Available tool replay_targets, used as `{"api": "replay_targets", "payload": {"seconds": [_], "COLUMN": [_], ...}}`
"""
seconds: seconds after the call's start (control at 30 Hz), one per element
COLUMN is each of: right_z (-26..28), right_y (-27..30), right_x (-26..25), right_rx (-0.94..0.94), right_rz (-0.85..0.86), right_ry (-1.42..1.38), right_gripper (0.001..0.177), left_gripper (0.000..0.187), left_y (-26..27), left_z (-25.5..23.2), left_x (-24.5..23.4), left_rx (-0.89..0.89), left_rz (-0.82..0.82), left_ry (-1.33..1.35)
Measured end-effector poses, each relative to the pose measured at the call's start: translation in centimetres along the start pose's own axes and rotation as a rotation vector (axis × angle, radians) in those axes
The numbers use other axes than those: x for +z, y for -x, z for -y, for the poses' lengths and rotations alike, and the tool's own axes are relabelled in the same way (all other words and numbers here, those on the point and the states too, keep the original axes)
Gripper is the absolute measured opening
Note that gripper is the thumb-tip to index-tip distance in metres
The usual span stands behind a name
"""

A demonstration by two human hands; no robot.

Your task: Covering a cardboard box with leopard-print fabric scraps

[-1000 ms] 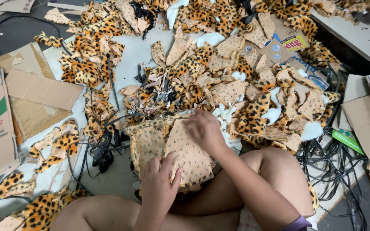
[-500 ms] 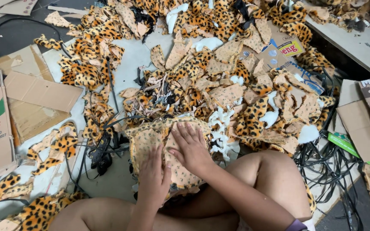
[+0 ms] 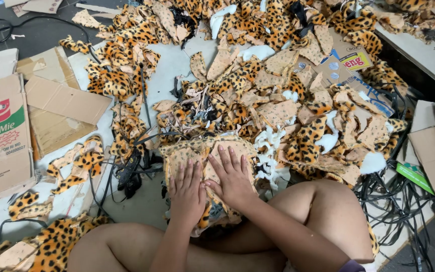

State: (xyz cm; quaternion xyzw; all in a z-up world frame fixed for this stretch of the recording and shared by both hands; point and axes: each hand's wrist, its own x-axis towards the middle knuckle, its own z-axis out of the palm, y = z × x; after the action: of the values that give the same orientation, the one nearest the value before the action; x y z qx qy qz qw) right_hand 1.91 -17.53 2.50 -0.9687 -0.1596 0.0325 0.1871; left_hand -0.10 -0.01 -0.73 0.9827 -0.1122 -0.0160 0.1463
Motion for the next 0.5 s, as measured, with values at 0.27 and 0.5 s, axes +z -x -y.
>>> {"api": "replay_targets", "payload": {"seconds": [0.27,0.5], "right_z": [1.7,1.0], "right_y": [0.4,0.0], "right_x": [-1.7,0.5], "right_rx": [-0.02,-0.032], "right_rz": [0.061,0.013], "right_ry": [-0.103,-0.055], "right_gripper": [0.073,0.069], "left_gripper": [0.059,0.054], "left_y": [-0.1,-0.3], "left_z": [-0.2,-0.3], "left_x": [-1.2,-1.8], "left_rx": [-0.01,-0.013], "left_rz": [-0.011,-0.104], "left_ry": [0.187,0.332]}}
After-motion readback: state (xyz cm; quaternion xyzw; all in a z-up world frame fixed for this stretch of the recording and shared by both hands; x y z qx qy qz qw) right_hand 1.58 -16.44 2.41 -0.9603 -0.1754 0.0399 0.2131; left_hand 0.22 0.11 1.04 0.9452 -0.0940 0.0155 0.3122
